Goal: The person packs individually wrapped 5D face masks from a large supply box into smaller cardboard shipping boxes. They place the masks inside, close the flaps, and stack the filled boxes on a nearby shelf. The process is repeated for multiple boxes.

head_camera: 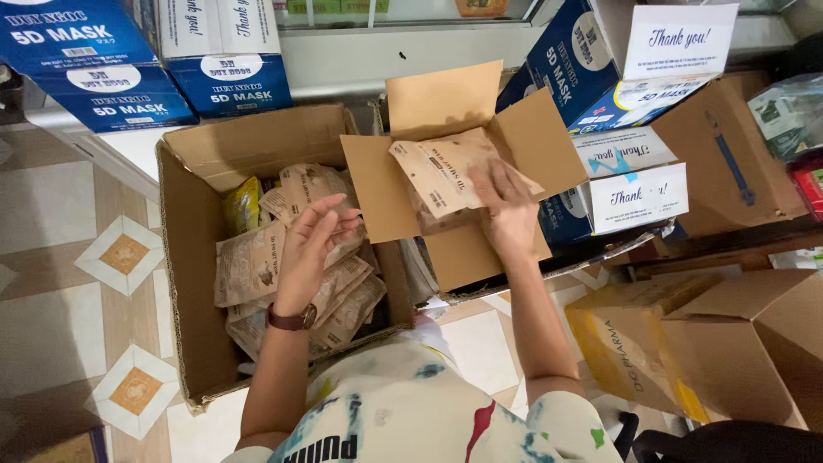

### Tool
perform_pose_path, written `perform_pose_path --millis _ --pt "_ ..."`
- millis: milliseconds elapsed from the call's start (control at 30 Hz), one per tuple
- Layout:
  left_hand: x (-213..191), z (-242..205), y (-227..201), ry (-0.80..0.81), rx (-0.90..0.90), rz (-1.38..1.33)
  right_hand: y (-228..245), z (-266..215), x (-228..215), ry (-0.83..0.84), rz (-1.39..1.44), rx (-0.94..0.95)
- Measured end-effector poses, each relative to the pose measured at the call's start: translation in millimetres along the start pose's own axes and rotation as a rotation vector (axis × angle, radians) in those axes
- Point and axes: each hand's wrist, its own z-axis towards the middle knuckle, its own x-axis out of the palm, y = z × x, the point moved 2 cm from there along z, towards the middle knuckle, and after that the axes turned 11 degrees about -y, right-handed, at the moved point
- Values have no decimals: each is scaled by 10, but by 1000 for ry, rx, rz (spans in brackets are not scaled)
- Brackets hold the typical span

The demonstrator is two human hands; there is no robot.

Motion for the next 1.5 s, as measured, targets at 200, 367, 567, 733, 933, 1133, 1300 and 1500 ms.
perform_pose_path --millis 200,367,567,733,933,1133,1300,1500 --pt "-52 5 50 -2 -16 6 -33 -143 177 86 -46 48" --pt "-55 19 77 22 -8 25 -147 -265 298 212 91 99" --pt "-22 -34 37 26 -27 82 -179 -187 164 573 254 214" --pt "-35 5 51 42 -24 107 -5 -184 183 595 208 188" --pt "-59 -28 55 39 -70 38 327 -174 337 643 65 131" --pt "-105 -55 50 34 -14 88 356 -147 401 801 -51 236" --pt "-240 41 65 32 30 162 200 -254 546 715 45 160" --pt "-875 483 330 -162 111 454 178 -212 397 532 71 190"
